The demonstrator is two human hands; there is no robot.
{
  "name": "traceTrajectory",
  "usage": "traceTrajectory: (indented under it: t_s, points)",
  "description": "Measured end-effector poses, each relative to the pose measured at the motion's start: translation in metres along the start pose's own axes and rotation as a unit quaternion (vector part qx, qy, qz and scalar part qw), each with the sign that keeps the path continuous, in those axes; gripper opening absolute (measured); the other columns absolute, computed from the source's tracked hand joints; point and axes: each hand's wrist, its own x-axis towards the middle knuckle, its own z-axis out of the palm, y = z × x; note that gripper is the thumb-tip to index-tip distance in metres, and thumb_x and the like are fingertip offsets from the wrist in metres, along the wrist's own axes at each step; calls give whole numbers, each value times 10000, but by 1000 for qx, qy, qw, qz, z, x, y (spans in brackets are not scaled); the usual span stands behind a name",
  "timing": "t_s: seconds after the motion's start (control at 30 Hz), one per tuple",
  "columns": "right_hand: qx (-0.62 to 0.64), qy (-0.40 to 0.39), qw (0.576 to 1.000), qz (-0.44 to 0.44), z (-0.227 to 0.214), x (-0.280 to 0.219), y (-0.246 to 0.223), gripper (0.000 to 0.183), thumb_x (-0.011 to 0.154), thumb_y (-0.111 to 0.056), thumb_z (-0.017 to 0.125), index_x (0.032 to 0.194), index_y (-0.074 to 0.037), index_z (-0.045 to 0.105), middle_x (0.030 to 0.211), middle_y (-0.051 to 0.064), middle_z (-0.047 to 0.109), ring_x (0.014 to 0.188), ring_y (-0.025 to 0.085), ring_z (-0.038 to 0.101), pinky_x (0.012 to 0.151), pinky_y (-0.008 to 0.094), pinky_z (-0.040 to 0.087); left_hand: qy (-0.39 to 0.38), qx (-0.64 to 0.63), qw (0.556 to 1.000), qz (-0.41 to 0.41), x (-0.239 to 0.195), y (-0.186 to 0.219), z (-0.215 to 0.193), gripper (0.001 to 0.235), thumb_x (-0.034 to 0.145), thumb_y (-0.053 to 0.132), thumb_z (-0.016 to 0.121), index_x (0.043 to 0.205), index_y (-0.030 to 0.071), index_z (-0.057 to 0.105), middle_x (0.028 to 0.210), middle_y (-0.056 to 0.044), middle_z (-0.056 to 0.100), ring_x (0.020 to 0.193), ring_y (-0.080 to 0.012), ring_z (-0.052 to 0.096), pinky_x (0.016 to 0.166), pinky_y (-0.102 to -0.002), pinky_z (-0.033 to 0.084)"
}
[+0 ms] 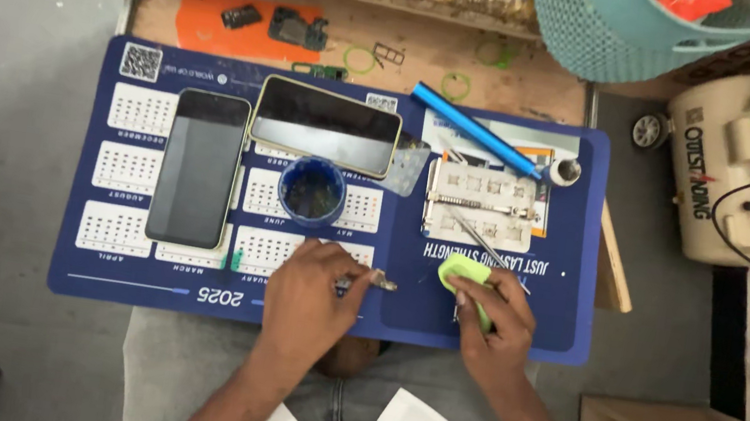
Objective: The person cleans a small green circuit board with a green cloth and a blue pen-like tool. They then place the board in a metal jig and use a brush to apply a substance from a blue container to the board.
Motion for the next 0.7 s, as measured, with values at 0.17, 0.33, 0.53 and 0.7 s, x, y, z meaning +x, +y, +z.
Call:
traceTrajectory:
  t_s: [0.17, 0.33, 0.53, 0.7]
  points:
    - [-4, -48, 999, 1, 3, 3, -1, 336, 884, 126, 650, 1139, -56, 771, 1141, 120, 606, 843, 161, 644, 700, 263, 525, -30, 39, 999, 19, 5, -5, -16, 94, 843, 175, 784, 854, 82, 770, 842, -49, 695, 849, -265, 676, 692, -398, 532]
    - [4, -71, 997, -3, 3, 3, -3, 371, 879, 136, 643, 1171, -61, 759, 1135, 110, 616, 843, 144, 685, 689, 246, 548, -86, -23, 994, 56, 7, -2, -22, 292, 723, 161, 834, 1004, 94, 789, 898, -68, 651, 845, -274, 664, 712, -395, 533]
    - [-166, -192, 960, -119, 11, 7, -31, 499, 802, -14, 728, 1285, -143, 727, 1156, 123, 604, 964, 295, 638, 785, 388, 555, -91, -48, 993, 61, 5, -3, -14, 227, 720, 129, 846, 938, 103, 789, 896, -46, 654, 853, -262, 670, 718, -385, 540]
    - [-198, -239, 936, -165, 9, 16, -46, 505, 745, -19, 714, 1235, -139, 738, 1122, 105, 625, 930, 296, 610, 782, 423, 535, -91, -20, 995, 33, 3, -1, -6, 175, 718, 133, 842, 881, 111, 784, 886, -23, 674, 873, -246, 673, 712, -388, 536]
